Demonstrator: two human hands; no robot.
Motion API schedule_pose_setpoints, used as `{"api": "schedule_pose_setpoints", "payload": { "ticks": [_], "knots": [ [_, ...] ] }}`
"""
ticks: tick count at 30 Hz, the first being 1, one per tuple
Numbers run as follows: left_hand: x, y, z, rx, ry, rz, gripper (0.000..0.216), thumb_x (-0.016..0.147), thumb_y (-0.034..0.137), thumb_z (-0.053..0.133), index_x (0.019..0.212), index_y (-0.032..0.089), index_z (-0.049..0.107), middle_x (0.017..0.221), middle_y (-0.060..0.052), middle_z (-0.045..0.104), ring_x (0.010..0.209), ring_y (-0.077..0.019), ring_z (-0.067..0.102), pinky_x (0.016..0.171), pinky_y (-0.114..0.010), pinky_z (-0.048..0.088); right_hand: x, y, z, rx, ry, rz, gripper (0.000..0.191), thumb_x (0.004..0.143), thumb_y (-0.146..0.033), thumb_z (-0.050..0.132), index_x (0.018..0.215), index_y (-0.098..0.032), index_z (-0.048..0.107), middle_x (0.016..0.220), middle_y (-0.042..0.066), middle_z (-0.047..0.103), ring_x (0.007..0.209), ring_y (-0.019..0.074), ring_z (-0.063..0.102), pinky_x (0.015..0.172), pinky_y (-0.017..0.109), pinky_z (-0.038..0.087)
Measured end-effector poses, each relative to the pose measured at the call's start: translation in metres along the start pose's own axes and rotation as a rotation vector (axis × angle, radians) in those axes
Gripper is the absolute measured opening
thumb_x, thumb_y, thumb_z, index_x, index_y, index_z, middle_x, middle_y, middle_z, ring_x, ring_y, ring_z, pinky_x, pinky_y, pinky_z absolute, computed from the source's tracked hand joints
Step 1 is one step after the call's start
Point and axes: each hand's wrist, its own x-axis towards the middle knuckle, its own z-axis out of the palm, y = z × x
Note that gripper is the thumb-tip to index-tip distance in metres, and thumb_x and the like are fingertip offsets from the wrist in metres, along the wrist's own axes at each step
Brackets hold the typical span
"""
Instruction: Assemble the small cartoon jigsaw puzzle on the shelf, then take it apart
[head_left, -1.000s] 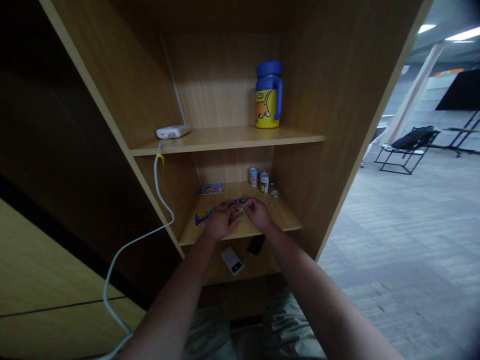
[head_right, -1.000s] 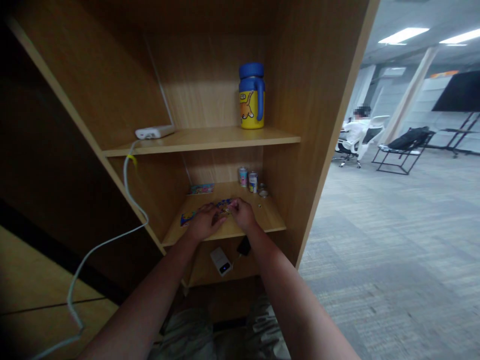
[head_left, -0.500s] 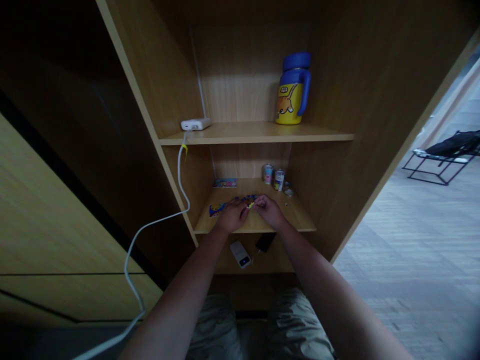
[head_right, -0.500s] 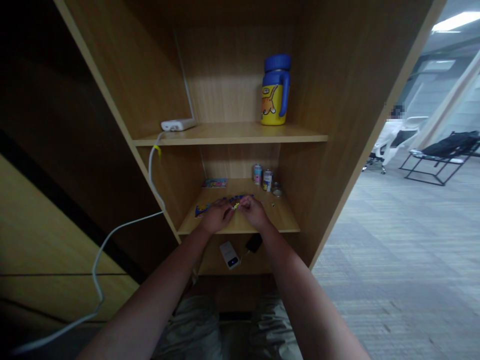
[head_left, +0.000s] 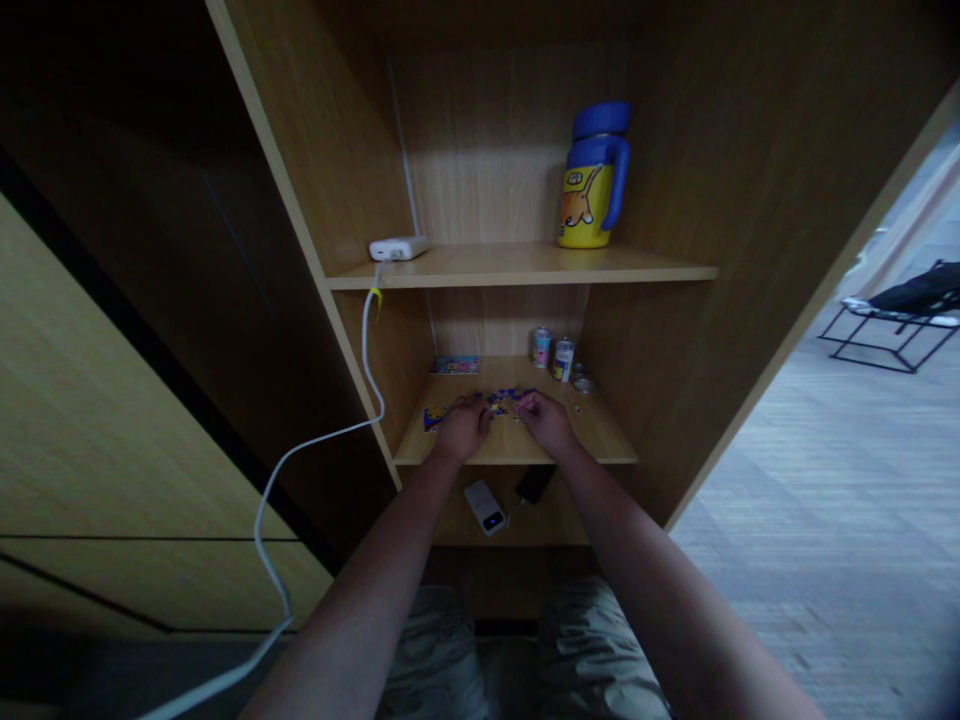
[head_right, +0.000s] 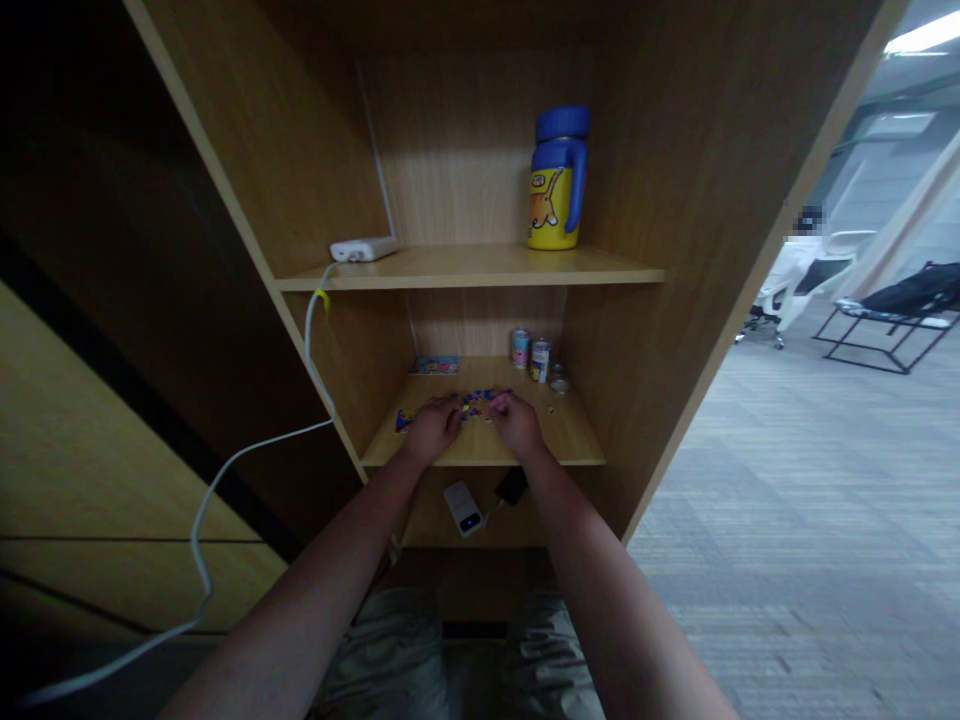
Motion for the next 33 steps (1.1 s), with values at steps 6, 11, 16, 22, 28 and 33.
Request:
{"api": "schedule_pose_setpoints", "payload": {
  "ticks": [6, 11, 16, 22, 28, 33],
  "knots": [
    [0.000, -0.003, 0.002, -0.008, 0.020, -0.023, 0.026, 0.109, 0.040, 0.064, 0.107, 0.016, 0.074, 0.109, -0.010, 0.075, 0.108, -0.0249, 0.070, 0.104, -0.048, 0.055, -0.001, -0.007, 0.000, -0.101, 0.044, 0.002, 0.019, 0.100, -0.033, 0.063, 0.110, -0.025, 0.077, 0.110, 0.009, 0.083, 0.098, 0.0239, 0.079, 0.097, 0.041, 0.060],
    [0.001, -0.002, -0.001, -0.056, -0.037, 0.082, 0.019, 0.108, 0.030, 0.061, 0.102, 0.022, 0.077, 0.106, -0.008, 0.078, 0.106, -0.0254, 0.070, 0.104, -0.042, 0.054, -0.006, -0.019, 0.000, -0.071, -0.141, -0.204, 0.024, 0.100, -0.043, 0.069, 0.112, -0.025, 0.080, 0.114, 0.007, 0.082, 0.101, 0.0220, 0.075, 0.097, 0.037, 0.058],
    [0.000, -0.002, -0.002, -0.051, -0.008, 0.064, 0.022, 0.102, 0.042, 0.071, 0.112, 0.024, 0.078, 0.115, -0.009, 0.078, 0.114, -0.0296, 0.068, 0.105, -0.044, 0.053, -0.006, -0.023, -0.003, -0.149, -0.198, -0.182, 0.025, 0.103, -0.038, 0.064, 0.090, -0.023, 0.079, 0.089, 0.005, 0.080, 0.082, 0.0214, 0.072, 0.084, 0.034, 0.055],
    [0.000, -0.003, 0.001, 0.026, 0.040, -0.054, 0.032, 0.098, 0.050, 0.075, 0.104, 0.019, 0.079, 0.123, -0.018, 0.075, 0.122, -0.0392, 0.064, 0.109, -0.053, 0.049, -0.004, -0.014, -0.002, -0.518, 0.084, -0.017, 0.028, 0.104, -0.038, 0.061, 0.099, -0.020, 0.082, 0.103, 0.016, 0.079, 0.102, 0.0302, 0.071, 0.100, 0.043, 0.052],
    [0.000, -0.005, -0.002, -0.025, -0.025, 0.014, 0.024, 0.099, 0.046, 0.077, 0.097, 0.023, 0.084, 0.117, -0.012, 0.080, 0.116, -0.0340, 0.068, 0.108, -0.050, 0.051, -0.010, -0.023, 0.002, -0.614, 0.003, -0.065, 0.037, 0.101, -0.039, 0.068, 0.132, -0.021, 0.077, 0.133, 0.021, 0.072, 0.123, 0.0370, 0.061, 0.104, 0.050, 0.048],
    [0.001, -0.006, -0.005, -0.112, -0.070, 0.116, 0.011, 0.096, 0.033, 0.082, 0.105, 0.030, 0.087, 0.115, -0.005, 0.082, 0.114, -0.0266, 0.071, 0.110, -0.045, 0.050, -0.013, -0.034, 0.000, -0.556, -0.243, -0.249, 0.026, 0.102, -0.041, 0.068, 0.121, -0.029, 0.082, 0.133, 0.011, 0.073, 0.129, 0.0324, 0.057, 0.112, 0.050, 0.040]
  ]
}}
